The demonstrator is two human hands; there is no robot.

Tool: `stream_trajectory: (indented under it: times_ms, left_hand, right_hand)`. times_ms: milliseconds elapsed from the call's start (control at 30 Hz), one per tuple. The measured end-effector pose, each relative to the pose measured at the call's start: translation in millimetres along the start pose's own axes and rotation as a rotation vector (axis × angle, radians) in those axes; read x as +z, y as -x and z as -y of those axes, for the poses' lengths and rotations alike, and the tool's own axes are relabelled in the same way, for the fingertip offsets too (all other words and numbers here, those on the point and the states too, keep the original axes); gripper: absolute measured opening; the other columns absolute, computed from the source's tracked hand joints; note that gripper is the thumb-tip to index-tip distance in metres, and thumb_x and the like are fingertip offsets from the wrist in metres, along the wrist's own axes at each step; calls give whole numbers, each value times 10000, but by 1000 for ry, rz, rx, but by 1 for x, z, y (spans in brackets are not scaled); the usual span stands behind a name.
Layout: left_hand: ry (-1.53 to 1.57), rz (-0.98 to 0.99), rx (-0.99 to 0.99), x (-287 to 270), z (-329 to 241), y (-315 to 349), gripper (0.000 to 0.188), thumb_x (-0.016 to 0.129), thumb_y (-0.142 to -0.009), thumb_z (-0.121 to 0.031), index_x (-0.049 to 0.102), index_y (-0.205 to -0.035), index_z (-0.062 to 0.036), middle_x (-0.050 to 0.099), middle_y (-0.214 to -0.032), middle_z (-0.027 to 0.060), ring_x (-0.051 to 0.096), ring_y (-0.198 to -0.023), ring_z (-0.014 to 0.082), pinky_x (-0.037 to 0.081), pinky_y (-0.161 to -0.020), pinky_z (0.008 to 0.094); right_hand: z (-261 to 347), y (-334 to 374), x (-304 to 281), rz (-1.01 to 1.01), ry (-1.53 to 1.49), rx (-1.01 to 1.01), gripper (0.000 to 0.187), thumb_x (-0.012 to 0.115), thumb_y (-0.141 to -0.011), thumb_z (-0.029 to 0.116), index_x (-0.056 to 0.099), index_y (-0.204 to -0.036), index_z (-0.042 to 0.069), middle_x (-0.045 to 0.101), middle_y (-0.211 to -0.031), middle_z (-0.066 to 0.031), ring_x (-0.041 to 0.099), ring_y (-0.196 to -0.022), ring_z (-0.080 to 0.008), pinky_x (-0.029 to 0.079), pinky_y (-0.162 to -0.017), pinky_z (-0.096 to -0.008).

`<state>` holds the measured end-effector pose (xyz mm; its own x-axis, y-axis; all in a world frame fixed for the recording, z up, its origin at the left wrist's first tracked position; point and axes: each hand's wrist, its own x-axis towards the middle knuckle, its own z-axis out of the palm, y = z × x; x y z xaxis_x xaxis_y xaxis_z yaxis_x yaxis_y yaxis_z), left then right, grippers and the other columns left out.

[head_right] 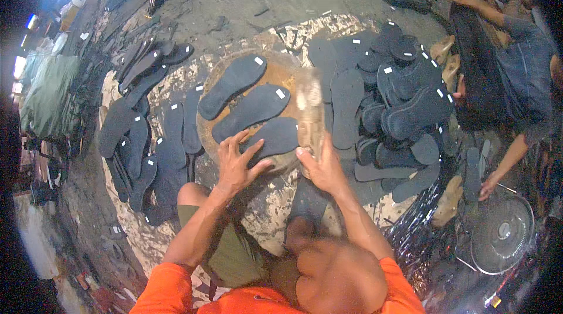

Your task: The person sits on the floor and repeatedly strikes black flip-flop soles with a wooden block to smooth or shape them. The person handles the soles one at a time, placing them on a wooden stump and striking them before moving them aside.

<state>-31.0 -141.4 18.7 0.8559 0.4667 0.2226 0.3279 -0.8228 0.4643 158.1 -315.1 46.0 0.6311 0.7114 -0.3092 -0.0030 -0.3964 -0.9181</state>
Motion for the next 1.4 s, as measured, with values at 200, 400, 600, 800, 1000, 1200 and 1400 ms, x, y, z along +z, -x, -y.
stream_trajectory:
  times_ms: [200, 400, 600, 800, 1000, 1200, 1400]
  left_hand:
    - [577, 184, -238, 18, -52, -3, 331, 732, -936, -264, 709, -1174, -36, 708, -1032, 175, 664, -917, 312, 526, -834, 391]
    - [1176, -95, -863, 34, -85, -16, 288, 675, -1020, -243, 732, -1212, -37, 592, -1075, 44, 613, -895, 106, 507, -795, 259]
    - [1256, -226, -920, 35, -64, -10, 295, 632, -1050, -255, 690, -1107, 29, 681, -1162, 61, 591, -783, 79, 522, -755, 261]
    - [990, -334, -768, 26, -1, -6, 302, 629, -1051, -225, 658, -1226, 19, 686, -958, 22, 620, -821, 74, 518, -747, 234]
    - [853, -166, -565, 36, -18, -51, 236, 654, -1025, -198, 685, -1154, -2, 717, -938, 45, 668, -833, 100, 533, -748, 270]
    - [703, -109, -552, 55, -23, -67, 252, 654, -1022, -259, 706, -1089, -22, 749, -907, 83, 690, -840, 145, 528, -782, 317]
    - [670, -111, -506, 56, -27, -73, 201, 673, -1005, -216, 705, -1063, -27, 748, -864, 102, 711, -790, 173, 537, -731, 330]
  right_hand:
    - [3, -3, 12, 31, 145, -71, 909, 766, -899, 455, 309, -1535, -5, 589, -1358, -319, 580, -1292, -419, 455, -1077, -458]
    - [-12, 19, 34, 44, -466, -80, 484, 524, -1083, 310, 444, -1413, -35, 637, -1262, -183, 631, -1113, -199, 510, -983, -359]
    - [-34, 16, 29, 36, -91, 95, 599, 547, -1043, 425, 444, -1362, -72, 653, -1156, -308, 671, -1079, -399, 507, -931, -449]
    - [-51, -16, 26, -105, -62, -29, 354, 566, -1070, 292, 539, -1222, -27, 646, -1010, -74, 632, -918, -151, 515, -838, -315]
    - [-37, 3, 12, 70, -312, 110, 366, 564, -1068, 262, 510, -1301, -15, 619, -1046, -81, 632, -889, -138, 551, -790, -306]
    - [-44, 6, 3, 125, -445, 314, 442, 571, -1061, 299, 470, -1388, 20, 600, -1063, -58, 654, -857, -129, 591, -706, -305]
    - [-40, 5, -8, 151, -458, 375, 420, 580, -1058, 320, 528, -1347, 20, 649, -1011, -59, 660, -766, -118, 548, -611, -276]
